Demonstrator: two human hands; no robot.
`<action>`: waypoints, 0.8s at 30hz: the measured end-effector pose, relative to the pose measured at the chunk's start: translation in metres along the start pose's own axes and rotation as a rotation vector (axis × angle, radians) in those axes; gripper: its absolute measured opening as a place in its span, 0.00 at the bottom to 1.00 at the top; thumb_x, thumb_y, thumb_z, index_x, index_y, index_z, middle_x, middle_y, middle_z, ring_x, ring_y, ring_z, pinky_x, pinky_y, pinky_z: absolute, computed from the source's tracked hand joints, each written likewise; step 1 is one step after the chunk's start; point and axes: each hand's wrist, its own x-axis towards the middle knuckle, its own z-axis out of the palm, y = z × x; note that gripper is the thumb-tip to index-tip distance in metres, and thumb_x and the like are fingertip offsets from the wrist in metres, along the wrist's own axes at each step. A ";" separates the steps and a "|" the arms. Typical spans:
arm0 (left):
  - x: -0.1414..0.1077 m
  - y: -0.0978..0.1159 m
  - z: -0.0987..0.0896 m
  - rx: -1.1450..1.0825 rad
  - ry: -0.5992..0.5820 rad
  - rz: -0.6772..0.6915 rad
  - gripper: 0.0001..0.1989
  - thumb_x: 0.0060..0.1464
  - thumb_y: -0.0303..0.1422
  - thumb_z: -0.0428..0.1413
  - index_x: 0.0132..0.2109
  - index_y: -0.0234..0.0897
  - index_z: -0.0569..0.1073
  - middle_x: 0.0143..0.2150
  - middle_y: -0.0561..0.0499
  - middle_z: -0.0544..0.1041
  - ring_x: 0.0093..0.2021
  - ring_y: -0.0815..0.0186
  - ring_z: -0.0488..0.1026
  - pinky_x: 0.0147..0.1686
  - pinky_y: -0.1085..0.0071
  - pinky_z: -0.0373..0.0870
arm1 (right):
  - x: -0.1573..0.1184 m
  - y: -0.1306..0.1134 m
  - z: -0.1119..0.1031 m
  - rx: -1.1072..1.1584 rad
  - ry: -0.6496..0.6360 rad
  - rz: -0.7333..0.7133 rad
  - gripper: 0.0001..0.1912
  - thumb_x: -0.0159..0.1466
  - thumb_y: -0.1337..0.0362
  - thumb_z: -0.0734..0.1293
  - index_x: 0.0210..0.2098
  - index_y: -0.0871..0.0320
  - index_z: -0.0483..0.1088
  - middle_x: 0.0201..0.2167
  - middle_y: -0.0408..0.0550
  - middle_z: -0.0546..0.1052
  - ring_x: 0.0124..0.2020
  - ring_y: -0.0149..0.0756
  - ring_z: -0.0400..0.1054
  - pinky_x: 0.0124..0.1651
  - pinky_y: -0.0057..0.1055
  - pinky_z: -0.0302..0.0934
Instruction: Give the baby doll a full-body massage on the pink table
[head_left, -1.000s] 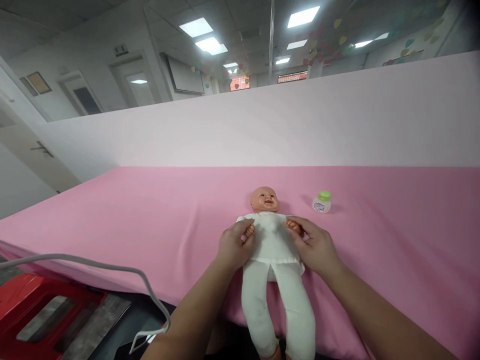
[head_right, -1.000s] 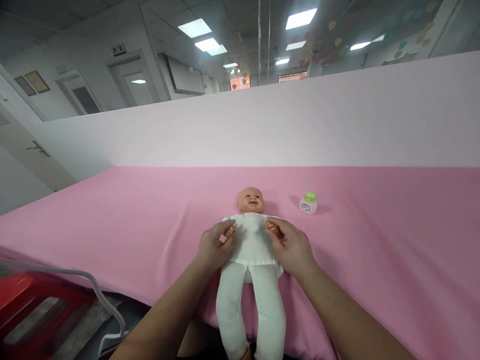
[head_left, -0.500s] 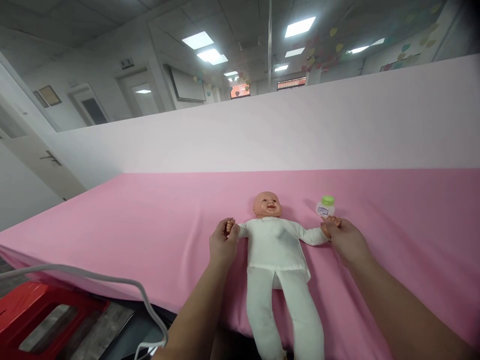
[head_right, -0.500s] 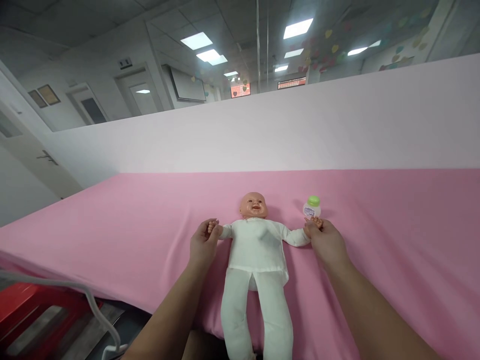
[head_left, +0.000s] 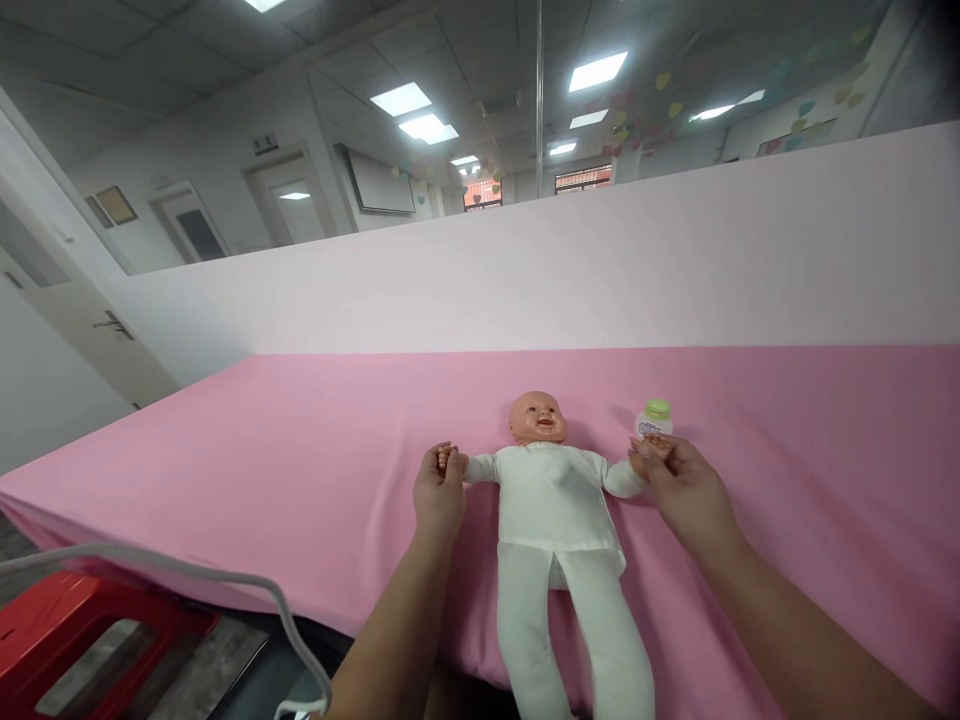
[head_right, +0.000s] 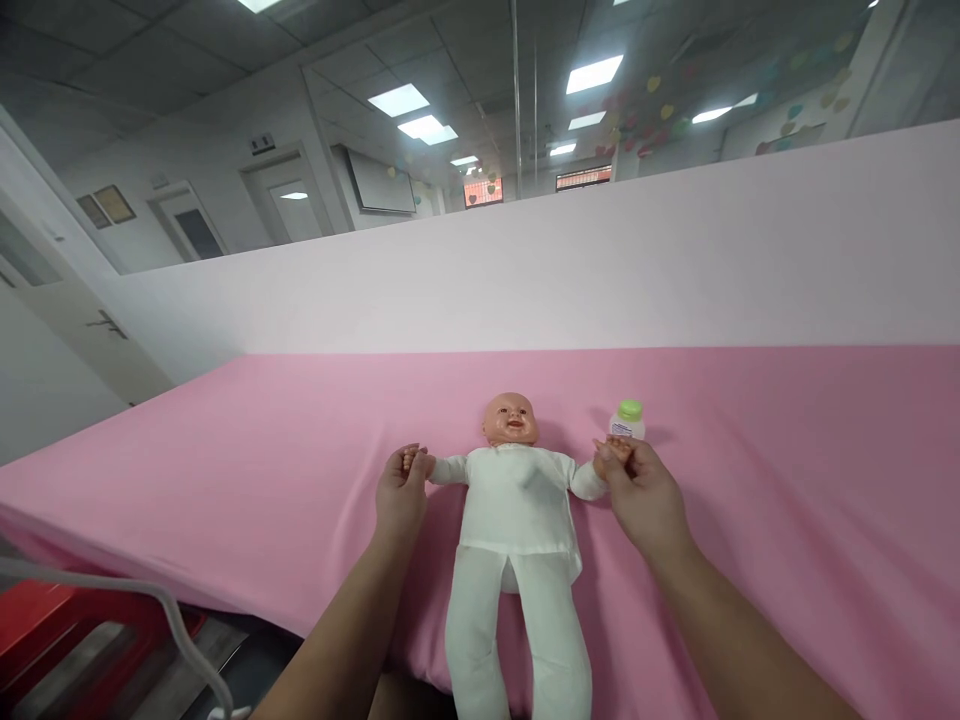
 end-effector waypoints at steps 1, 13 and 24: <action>-0.005 0.002 0.003 0.034 -0.029 0.047 0.15 0.62 0.39 0.59 0.54 0.41 0.78 0.51 0.45 0.82 0.50 0.58 0.79 0.49 0.64 0.75 | -0.007 -0.005 0.004 -0.010 -0.039 -0.043 0.21 0.64 0.48 0.71 0.51 0.51 0.76 0.49 0.49 0.83 0.50 0.48 0.77 0.55 0.44 0.69; -0.044 0.018 0.022 0.396 -0.550 0.701 0.18 0.63 0.33 0.58 0.59 0.49 0.79 0.58 0.46 0.81 0.61 0.53 0.76 0.65 0.53 0.69 | -0.052 -0.031 0.034 -0.337 -0.553 -0.698 0.17 0.70 0.63 0.63 0.54 0.47 0.78 0.52 0.47 0.82 0.55 0.48 0.75 0.59 0.51 0.70; -0.010 0.002 0.007 0.025 -0.115 0.105 0.15 0.61 0.39 0.60 0.53 0.41 0.79 0.49 0.45 0.83 0.49 0.57 0.80 0.50 0.62 0.76 | -0.017 -0.015 0.009 -0.021 -0.078 -0.052 0.19 0.64 0.49 0.71 0.50 0.52 0.74 0.49 0.49 0.83 0.50 0.47 0.77 0.55 0.43 0.70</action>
